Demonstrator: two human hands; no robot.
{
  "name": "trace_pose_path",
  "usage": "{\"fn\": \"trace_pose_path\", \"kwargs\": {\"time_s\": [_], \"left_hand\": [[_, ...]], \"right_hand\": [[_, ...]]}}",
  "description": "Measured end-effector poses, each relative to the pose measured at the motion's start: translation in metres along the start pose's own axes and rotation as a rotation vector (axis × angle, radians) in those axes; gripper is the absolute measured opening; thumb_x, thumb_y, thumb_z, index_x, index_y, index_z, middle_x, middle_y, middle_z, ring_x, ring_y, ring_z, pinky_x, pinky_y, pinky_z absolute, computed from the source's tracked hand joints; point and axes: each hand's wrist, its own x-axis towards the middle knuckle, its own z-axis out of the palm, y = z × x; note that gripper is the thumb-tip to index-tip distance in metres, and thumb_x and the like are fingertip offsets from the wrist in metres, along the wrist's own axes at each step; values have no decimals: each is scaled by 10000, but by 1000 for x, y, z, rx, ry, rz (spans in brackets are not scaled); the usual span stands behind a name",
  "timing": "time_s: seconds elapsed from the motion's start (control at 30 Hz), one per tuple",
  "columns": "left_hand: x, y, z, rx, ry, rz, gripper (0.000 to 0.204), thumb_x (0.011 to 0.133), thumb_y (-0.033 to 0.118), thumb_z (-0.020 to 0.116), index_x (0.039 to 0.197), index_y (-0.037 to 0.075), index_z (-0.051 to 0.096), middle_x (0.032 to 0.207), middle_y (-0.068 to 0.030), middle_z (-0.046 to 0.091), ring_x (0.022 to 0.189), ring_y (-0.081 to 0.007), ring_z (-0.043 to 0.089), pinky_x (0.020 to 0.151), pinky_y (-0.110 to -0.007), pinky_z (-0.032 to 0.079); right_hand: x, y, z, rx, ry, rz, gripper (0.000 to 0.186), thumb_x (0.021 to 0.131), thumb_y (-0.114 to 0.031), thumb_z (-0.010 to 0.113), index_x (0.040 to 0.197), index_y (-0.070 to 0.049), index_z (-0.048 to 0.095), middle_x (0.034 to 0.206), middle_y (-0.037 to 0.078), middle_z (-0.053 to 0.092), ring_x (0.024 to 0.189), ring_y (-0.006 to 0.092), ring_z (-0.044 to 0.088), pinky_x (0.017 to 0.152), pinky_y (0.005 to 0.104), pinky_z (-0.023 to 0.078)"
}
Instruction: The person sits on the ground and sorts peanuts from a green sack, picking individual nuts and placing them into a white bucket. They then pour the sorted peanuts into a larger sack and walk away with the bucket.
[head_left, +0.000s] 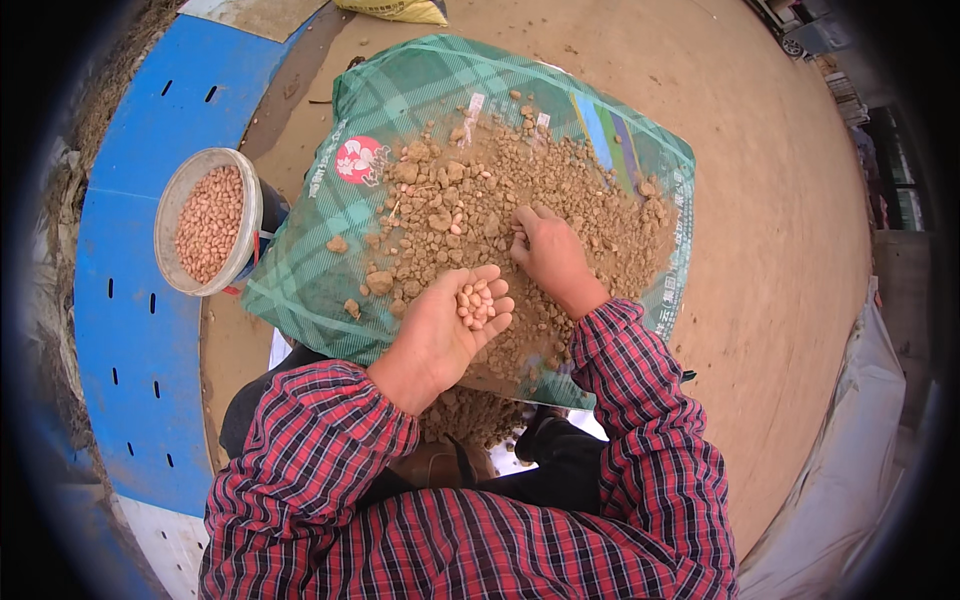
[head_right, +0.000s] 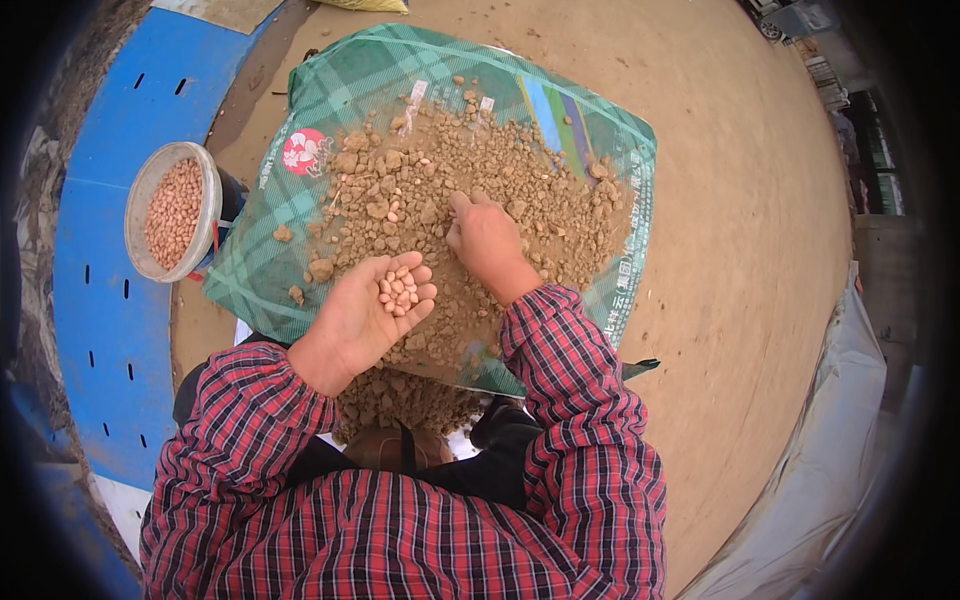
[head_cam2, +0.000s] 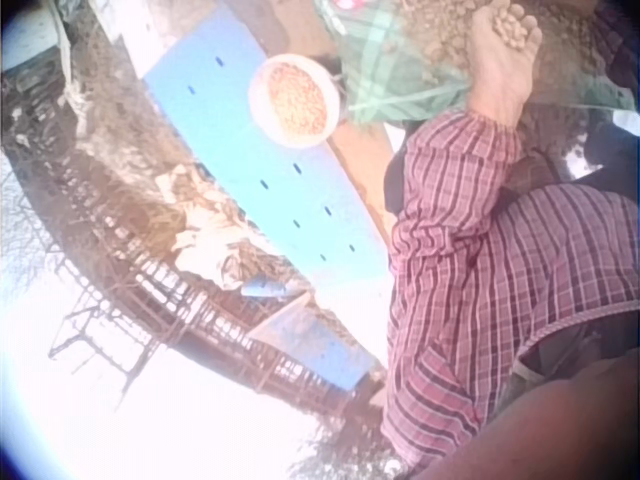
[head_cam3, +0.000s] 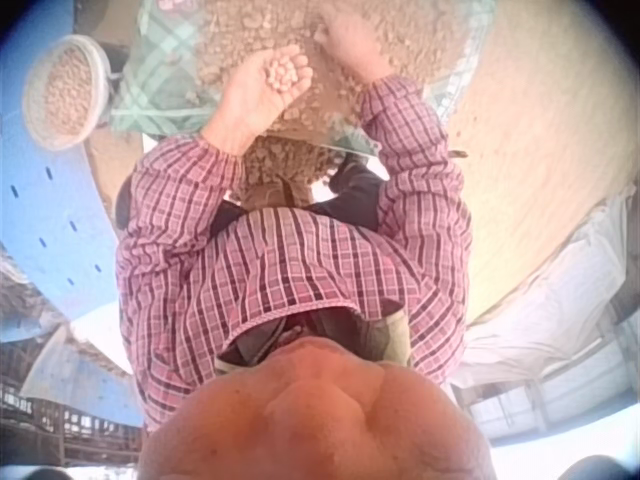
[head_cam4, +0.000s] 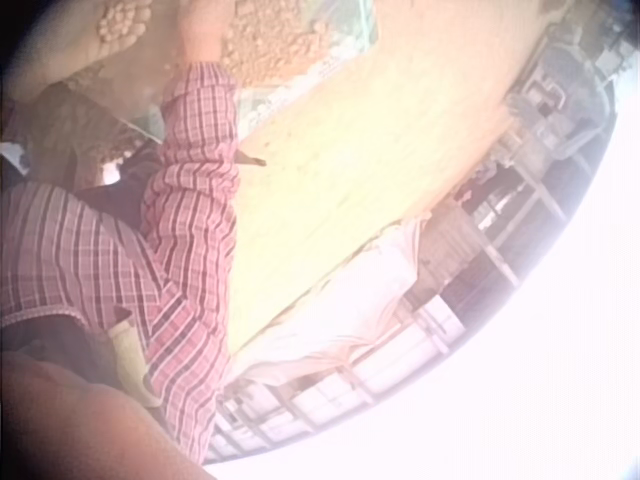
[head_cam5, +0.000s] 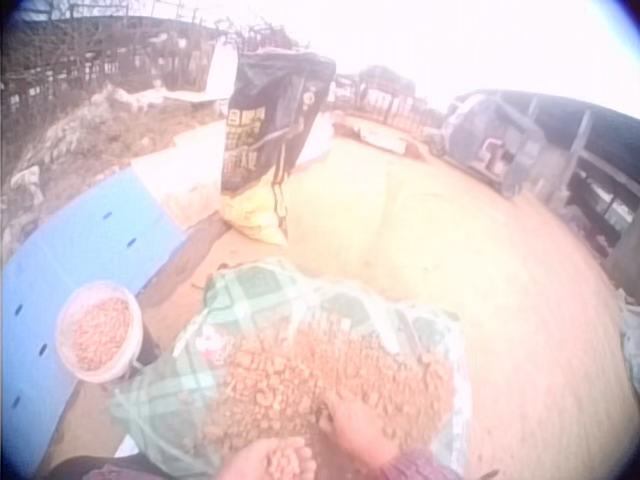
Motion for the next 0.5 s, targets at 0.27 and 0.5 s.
{"fn": "trace_pose_path", "kwargs": {"time_s": [0.27,0.5], "left_hand": [[-4,-1,0,36,39,-17,292,984,249,457,1117,27,592,969,-65,622,850,-175,609,787,-330,523],[-1,-2,-4,-52,37,-20,270,989,224,451,1101,16,581,981,-85,623,862,-207,621,773,-341,532]], "right_hand": [[-3,-5,-16,-87,-62,76,166,786,-90,605,941,-56,559,844,139,597,791,297,623,687,418,505],[-11,-35,-83,708,-393,36,195,820,-104,682,980,-22,608,752,72,584,696,134,553,655,268,464]]}}
